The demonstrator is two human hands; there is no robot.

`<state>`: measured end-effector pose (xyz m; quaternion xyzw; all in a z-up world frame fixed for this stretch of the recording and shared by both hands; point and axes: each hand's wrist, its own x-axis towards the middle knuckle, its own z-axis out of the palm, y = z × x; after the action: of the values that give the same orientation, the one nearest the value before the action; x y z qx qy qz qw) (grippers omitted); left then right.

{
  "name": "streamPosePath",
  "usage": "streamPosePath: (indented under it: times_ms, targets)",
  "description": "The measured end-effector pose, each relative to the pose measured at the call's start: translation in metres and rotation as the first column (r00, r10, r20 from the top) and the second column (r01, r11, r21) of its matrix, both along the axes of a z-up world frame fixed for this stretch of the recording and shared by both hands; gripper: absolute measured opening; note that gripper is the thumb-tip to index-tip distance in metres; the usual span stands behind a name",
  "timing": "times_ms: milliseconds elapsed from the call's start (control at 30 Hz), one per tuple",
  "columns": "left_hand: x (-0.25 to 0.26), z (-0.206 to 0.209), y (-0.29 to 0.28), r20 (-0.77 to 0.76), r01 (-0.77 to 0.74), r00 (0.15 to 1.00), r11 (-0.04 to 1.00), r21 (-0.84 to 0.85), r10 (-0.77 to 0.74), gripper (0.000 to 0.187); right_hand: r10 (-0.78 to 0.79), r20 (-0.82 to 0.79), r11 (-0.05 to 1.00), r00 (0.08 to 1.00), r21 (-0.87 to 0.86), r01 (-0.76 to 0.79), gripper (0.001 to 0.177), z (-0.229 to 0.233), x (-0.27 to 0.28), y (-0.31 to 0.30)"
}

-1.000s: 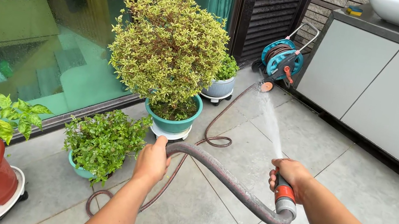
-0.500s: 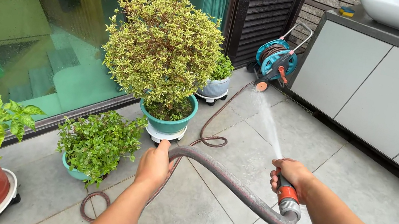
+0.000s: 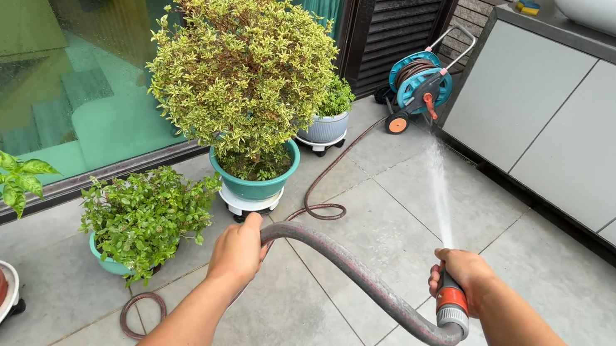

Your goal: Using a garden hose to spray down a patio floor and an umbrella base.

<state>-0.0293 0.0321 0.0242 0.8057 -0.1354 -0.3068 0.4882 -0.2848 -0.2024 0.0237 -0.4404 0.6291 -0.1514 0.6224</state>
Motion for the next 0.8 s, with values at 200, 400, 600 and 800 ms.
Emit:
streamPosePath:
  times_ms: [200, 400, 600, 800]
  targets:
    - [-0.009, -0.008, 0.004, 0.000, 0.077, 0.997, 0.997, 0.002, -0.077, 0.061, 0.126, 0.026, 0.988, 0.992, 0.092, -0.127, 0.019, -0.019, -0.006, 0.011]
    - [-0.030, -0.014, 0.014, 0.007, 0.097, 0.995, 0.993, 0.061, -0.097, 0.061, 0.131, 0.026, 0.983, 0.991, 0.124, -0.133, 0.012, -0.027, -0.021, 0.040]
    - [-0.029, -0.014, 0.019, 0.045, 0.197, 0.978, 0.976, 0.088, -0.201, 0.060, 0.145, -0.001, 0.982, 0.989, 0.121, -0.144, 0.015, -0.067, -0.049, 0.056]
    - [-0.031, -0.013, 0.039, 0.035, 0.338, 0.939, 0.936, 0.098, -0.343, 0.059, 0.106, -0.078, 0.981, 0.991, 0.173, -0.092, 0.022, -0.079, -0.066, 0.119]
